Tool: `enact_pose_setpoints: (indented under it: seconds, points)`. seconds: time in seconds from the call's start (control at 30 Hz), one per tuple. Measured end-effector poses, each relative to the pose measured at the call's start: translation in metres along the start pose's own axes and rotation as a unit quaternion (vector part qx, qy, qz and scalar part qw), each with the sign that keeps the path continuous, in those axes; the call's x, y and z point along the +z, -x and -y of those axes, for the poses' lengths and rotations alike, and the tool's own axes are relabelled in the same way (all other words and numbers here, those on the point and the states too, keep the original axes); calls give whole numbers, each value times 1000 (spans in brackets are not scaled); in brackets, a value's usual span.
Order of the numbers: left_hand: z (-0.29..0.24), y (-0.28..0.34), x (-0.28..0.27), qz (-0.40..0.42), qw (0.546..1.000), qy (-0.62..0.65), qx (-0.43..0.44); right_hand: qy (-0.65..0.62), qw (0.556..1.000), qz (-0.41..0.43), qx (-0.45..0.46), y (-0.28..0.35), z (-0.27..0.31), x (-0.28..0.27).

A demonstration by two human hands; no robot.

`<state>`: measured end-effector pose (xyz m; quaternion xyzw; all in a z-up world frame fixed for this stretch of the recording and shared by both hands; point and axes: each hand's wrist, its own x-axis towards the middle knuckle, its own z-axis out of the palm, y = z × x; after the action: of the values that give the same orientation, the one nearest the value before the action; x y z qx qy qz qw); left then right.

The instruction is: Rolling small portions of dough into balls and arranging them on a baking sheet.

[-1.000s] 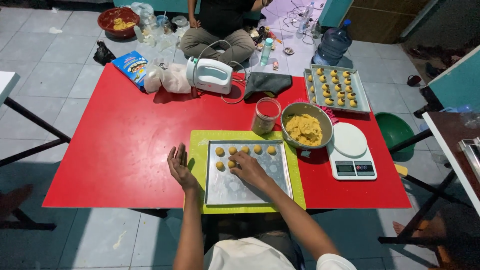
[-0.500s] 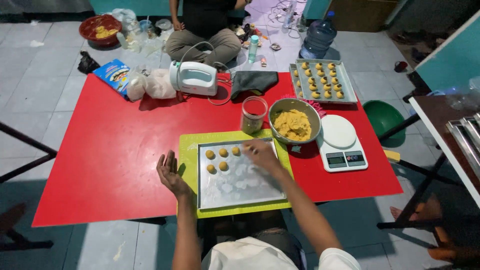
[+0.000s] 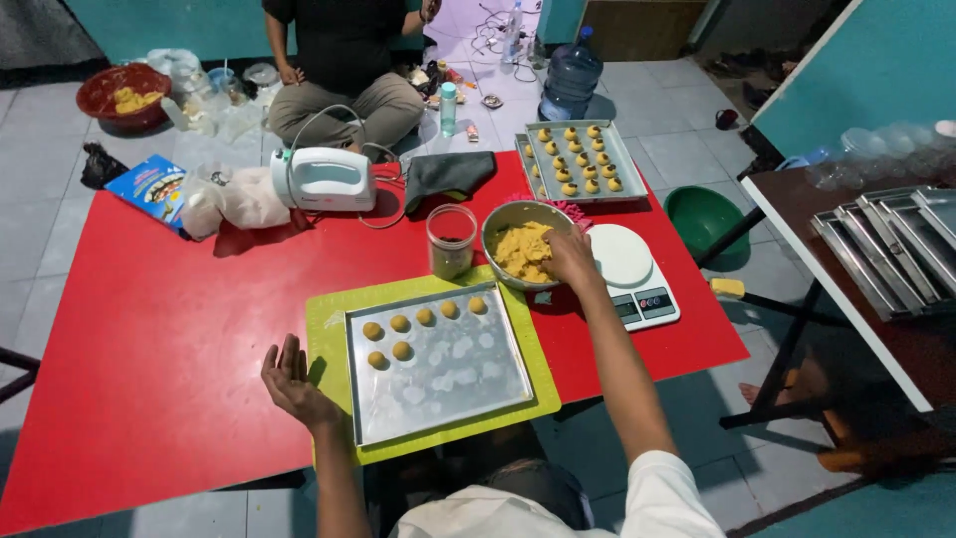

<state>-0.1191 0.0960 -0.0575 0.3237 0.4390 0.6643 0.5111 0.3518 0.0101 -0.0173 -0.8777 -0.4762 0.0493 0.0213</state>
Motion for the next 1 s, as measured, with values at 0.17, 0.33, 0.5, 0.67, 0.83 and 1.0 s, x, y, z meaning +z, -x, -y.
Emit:
enact_pose_setpoints:
  seconds: [0.17,0.33,0.5,0.67,0.83,1.0]
  points:
    - [4,0,-1,-1,1000,-2,7,-88,996,-4,12,16,8,-20]
    - [3,1,0,1,1000,2,7,-154,985,-64,-30,17,14,-25]
    - [10,-4,-4,1,1000,6,8,-96,989,-67,-86,18,16,-17]
    - [11,-4,-3,2,1000,5,13,-113,987,-1,-110,33,22,-42]
    - [10,-4,-5,8,1000,4,22,-157,976,70,-134,56,32,-87]
    - [2,1,0,9,1000,3,29,-303,952,-13,-46,61,26,-75]
